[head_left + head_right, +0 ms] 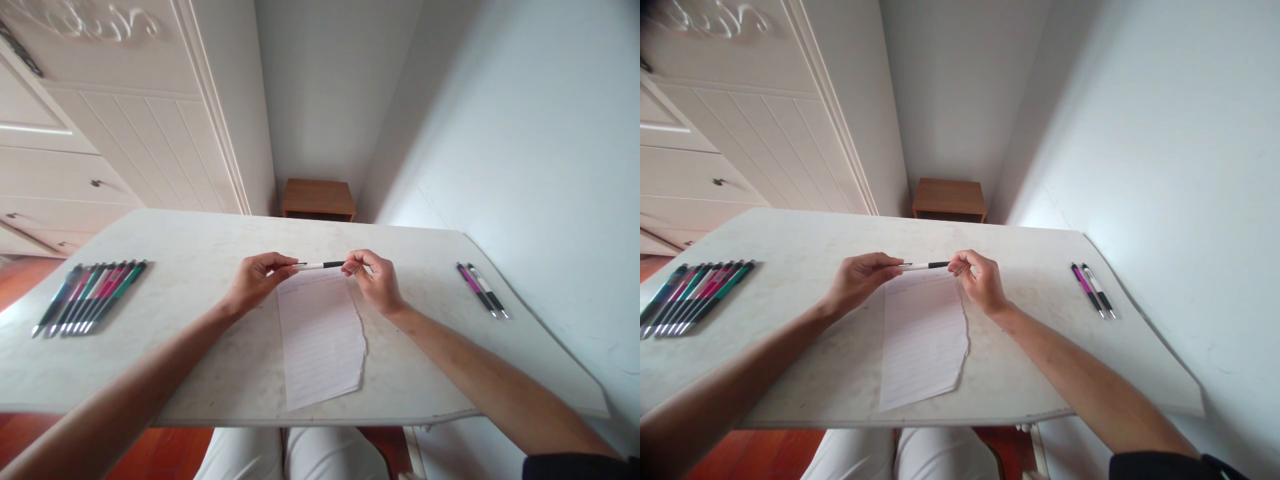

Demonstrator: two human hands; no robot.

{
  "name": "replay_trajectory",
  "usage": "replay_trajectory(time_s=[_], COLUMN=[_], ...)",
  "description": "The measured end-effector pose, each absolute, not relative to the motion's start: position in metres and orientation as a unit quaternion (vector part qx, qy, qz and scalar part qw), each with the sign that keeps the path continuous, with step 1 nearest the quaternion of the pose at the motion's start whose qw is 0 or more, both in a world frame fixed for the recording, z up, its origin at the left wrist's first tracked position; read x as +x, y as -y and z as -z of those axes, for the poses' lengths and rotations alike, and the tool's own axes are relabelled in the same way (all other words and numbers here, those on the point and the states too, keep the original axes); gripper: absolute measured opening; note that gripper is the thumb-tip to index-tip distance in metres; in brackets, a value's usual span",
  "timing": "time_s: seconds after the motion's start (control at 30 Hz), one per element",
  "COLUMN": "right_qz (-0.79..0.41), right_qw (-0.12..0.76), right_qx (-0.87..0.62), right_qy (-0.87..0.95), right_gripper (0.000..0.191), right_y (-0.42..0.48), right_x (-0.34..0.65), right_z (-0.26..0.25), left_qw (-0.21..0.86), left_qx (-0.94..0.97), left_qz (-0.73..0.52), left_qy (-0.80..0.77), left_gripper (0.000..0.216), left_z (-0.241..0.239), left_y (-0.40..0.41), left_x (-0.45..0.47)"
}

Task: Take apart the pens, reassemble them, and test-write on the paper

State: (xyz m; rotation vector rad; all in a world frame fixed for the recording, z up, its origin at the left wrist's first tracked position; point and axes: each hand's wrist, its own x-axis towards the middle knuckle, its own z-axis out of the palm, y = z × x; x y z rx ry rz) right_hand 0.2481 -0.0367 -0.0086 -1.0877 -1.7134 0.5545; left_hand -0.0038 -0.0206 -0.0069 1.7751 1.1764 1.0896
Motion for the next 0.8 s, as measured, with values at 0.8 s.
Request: replay_trajectory(time_s=[0.8], right_qz=[-0.246], right_qw=[0.516], right_qx=[-0.446], right_qy=[0.688], right_gripper=[0.025], right_y=[0.0345], right_x=[0.2502], right_z=[0.0108], left_qw=[0.226], left_qx=[0.773], left_qz=[-0.41], left_qy=[-0.429], left_gripper=[0.029], left_z=[0.0079], left_y=[0.0265], left_x=[-0.0038])
